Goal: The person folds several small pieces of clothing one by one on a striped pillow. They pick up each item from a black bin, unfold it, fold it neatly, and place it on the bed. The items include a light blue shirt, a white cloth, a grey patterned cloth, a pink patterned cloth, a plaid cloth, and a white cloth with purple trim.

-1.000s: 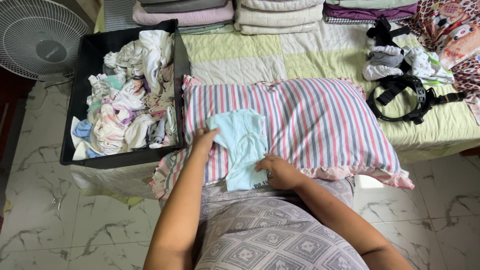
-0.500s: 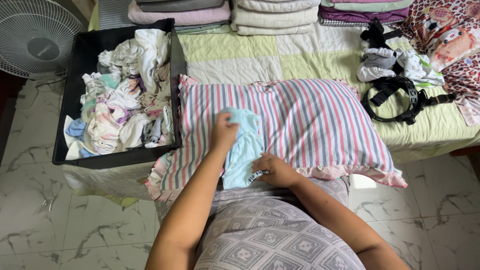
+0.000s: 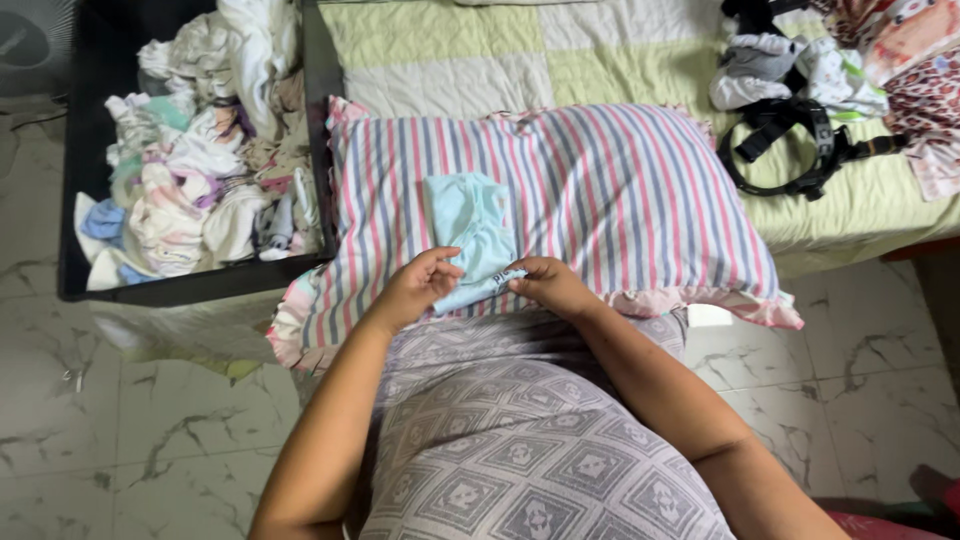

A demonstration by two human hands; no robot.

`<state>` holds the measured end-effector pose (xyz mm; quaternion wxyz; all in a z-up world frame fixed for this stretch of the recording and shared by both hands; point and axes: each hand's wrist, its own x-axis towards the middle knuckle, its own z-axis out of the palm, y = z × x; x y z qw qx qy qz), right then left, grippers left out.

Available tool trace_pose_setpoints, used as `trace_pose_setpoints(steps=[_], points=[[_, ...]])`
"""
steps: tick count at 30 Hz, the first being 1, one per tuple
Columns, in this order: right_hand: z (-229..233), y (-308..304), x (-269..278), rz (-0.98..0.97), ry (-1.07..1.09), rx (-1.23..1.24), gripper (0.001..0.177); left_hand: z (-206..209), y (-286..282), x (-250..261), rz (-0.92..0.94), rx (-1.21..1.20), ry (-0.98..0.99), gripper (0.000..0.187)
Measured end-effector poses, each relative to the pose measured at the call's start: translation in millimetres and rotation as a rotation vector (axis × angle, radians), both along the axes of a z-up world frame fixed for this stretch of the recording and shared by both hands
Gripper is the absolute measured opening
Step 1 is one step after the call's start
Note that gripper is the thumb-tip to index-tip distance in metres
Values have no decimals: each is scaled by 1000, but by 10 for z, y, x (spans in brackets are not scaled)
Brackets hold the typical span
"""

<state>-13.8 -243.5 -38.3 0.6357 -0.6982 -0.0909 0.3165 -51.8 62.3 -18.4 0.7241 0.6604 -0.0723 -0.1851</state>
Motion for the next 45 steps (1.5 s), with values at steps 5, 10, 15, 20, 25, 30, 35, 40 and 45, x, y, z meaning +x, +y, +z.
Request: trace_pose_setpoints(steps=[5,10,15,20,25,30,35,40,45], points=[[77,126,80,4,-40,36,17,510,-35,-233,-57,419,-483,77],[168,147,21,-58,17,58,20,576,-199,-169,140,530,-8,35],[333,283,56,-81,-137,-166,31,481,-230,-48,317,536,-40,28],[493,408,101,-176,-207,-143,31,365,-278,-5,423,565,-25,33],[571,550,197,-304,-234,-340,34,409,-347,89,595,632,-153,33],[429,580,309,-401,-327,-258,24,509,-378,162,658,579,-206,34],[435,624,613,-486,-448,-103,26,505,-306,571,641,627,-317,37],[781,726,894,-345,-343,-470,55,339,-223,1031,723,823,-190,60],[1015,806,788,-165,-1069,-602,67,176,-166,1131,705,493,147,77]])
